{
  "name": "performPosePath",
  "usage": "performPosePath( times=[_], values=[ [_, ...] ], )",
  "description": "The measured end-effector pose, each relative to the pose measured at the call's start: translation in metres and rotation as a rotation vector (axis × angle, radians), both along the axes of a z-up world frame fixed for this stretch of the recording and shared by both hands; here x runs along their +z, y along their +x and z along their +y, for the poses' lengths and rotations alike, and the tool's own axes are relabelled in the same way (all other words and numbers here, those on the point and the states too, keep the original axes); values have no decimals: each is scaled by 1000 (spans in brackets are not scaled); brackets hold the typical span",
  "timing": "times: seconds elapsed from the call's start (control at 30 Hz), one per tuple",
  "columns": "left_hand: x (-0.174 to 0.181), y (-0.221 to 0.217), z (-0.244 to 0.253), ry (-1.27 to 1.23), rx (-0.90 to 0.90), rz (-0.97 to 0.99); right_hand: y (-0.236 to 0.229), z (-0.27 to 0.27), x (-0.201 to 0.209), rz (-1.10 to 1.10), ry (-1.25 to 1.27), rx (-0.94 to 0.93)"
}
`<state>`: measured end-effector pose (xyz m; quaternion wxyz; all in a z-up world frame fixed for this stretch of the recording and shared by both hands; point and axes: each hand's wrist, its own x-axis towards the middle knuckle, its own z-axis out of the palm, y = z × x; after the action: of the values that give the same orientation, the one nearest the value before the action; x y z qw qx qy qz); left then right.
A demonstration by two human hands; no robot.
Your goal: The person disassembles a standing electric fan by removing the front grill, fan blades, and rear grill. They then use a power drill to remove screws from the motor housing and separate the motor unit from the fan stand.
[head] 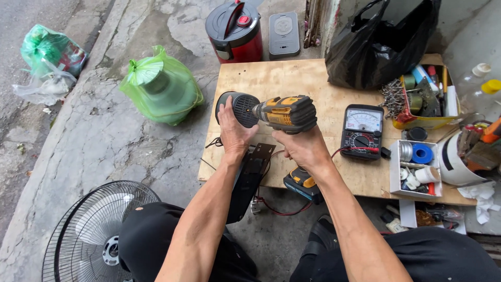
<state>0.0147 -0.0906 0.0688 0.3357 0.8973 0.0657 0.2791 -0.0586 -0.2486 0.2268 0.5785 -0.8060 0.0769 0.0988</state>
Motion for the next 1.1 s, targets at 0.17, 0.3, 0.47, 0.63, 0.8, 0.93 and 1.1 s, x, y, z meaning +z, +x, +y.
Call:
performPosePath(
  times=[0.17, 0.3, 0.47, 0.63, 0.8, 0.93, 1.1],
  values=[
    [4, -1, -10, 53, 2, 24, -5, -8, -3, -29, 89, -63],
    [1, 2, -13, 91, 12, 26, -6, -11, -6, -63, 160, -87],
    [0, 2, -15, 97, 15, 56, -1, -18, -30, -35, 263, -131],
    [11, -2, -22, 73, 9, 67, -5, -20, -17, -50, 348, -170],
    [9, -2, -23, 65, 22, 92, -7, -22, -15, -48, 409, -198],
    [7, -1, -23, 43, 28, 108, -9, -22, -10, -42, 422, -216],
    [8, -3, -24, 17, 32, 125, -11, -20, -7, -44, 420, -213]
  ],
)
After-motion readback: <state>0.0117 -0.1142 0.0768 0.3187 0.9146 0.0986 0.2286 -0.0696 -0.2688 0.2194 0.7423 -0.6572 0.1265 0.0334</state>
